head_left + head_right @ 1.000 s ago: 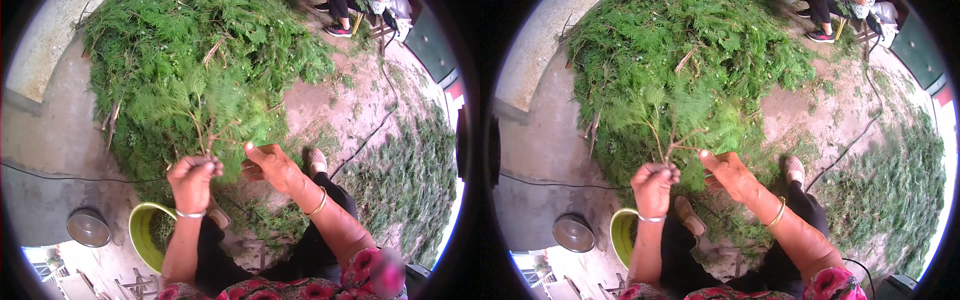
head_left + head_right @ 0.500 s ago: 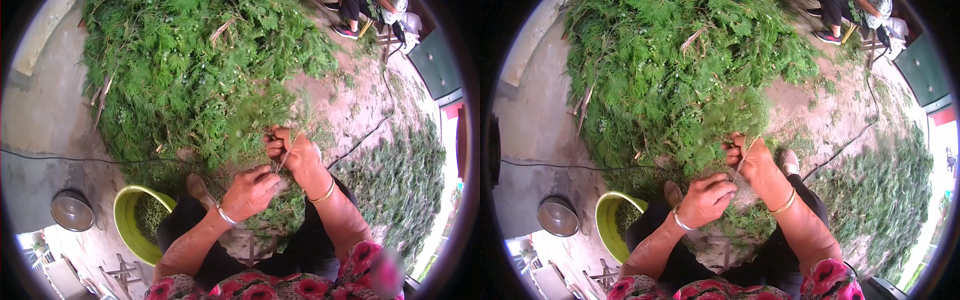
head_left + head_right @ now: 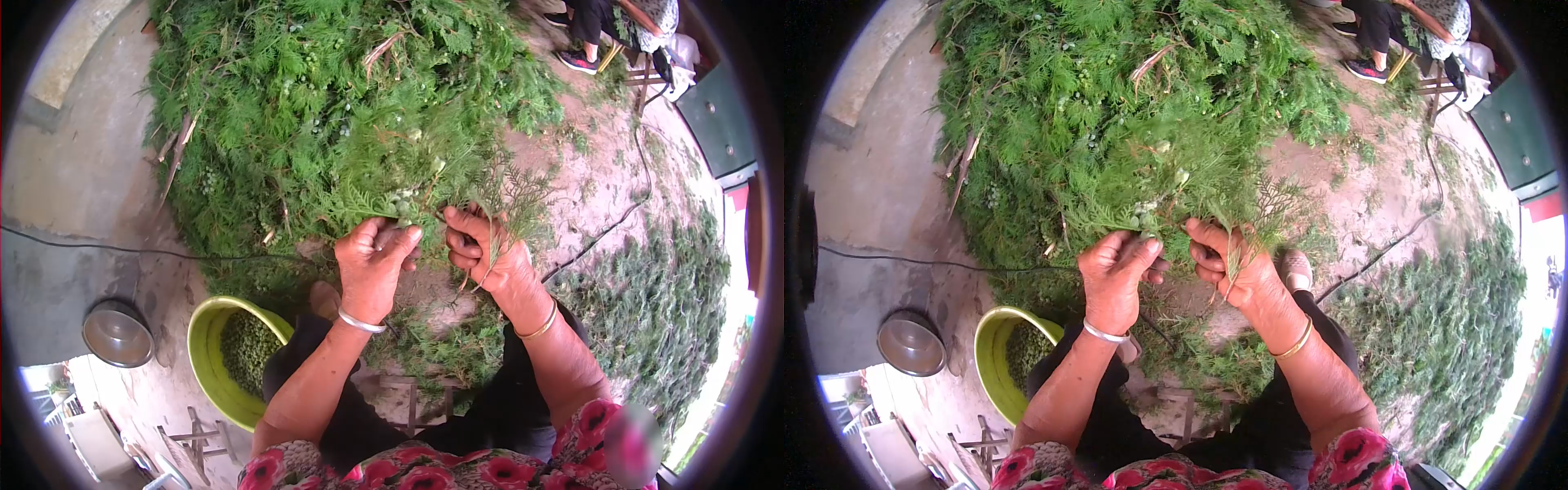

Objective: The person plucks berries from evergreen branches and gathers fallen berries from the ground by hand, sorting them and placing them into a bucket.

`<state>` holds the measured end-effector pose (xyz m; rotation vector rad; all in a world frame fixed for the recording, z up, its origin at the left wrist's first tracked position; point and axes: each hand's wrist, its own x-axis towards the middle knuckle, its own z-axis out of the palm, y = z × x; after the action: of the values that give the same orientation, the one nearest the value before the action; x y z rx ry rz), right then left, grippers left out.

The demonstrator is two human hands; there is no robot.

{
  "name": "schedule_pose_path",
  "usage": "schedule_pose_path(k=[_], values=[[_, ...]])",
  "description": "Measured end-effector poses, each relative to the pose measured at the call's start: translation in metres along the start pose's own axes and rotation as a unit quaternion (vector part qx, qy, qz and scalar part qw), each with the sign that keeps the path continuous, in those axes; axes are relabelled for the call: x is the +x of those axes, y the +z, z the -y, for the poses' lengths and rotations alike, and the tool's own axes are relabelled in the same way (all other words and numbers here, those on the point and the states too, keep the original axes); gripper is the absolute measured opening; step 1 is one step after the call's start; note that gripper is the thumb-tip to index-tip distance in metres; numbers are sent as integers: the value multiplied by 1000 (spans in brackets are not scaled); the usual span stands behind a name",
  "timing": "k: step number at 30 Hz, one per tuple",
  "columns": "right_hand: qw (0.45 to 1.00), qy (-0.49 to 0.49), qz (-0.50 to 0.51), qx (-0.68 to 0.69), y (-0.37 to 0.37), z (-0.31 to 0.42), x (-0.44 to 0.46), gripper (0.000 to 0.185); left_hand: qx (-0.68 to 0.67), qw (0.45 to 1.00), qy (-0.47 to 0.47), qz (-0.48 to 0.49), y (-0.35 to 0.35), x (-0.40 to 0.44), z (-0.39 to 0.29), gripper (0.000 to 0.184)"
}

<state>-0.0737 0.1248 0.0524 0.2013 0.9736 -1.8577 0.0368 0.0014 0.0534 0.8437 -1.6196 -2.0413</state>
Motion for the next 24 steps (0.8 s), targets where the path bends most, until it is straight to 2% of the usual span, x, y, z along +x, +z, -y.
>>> schedule_pose_path(k=[2,4,6,8,10,12,13,15,17,19,20,22,24], values=[[1000,6,11,-24,-1,-2,-1,21,-58,997,-44,10,-3,1,3,11],[999,12,19,-48,1,-3,-3,23,-90,995,-44,23,-6,1,5,10],[992,-13,-87,-86,7,-4,-7,23,-122,991,-43,37,-6,1,3,8],[991,-20,-99,-90,-4,-9,-2,23,-69,996,-23,43,-6,0,-3,5],[989,-25,-110,-94,-20,-11,5,23,-116,993,-19,20,-13,4,-2,6],[995,-63,-32,-65,-41,-6,9,23,-213,977,-7,-18,-27,11,-4,10],[995,-64,-33,-65,-48,-6,10,23,-233,972,-6,-16,-38,17,-8,9],[985,-136,39,-103,-54,-9,10,28,-270,962,43,15,-54,25,-20,8],[986,-147,25,-80,-49,-11,7,31,-291,955,61,5,-57,26,-32,10],[986,-154,13,-60,-49,-16,7,36,-270,960,73,-15,-48,25,-38,8],[980,-181,24,-84,-55,-21,9,38,-146,983,107,-16,-45,24,-37,6],[972,-205,35,-108,-52,-24,9,39,53,984,170,-10,-37,22,-32,5],[992,-122,12,-41,-43,-23,6,27,137,980,141,25,-30,18,-32,8]])
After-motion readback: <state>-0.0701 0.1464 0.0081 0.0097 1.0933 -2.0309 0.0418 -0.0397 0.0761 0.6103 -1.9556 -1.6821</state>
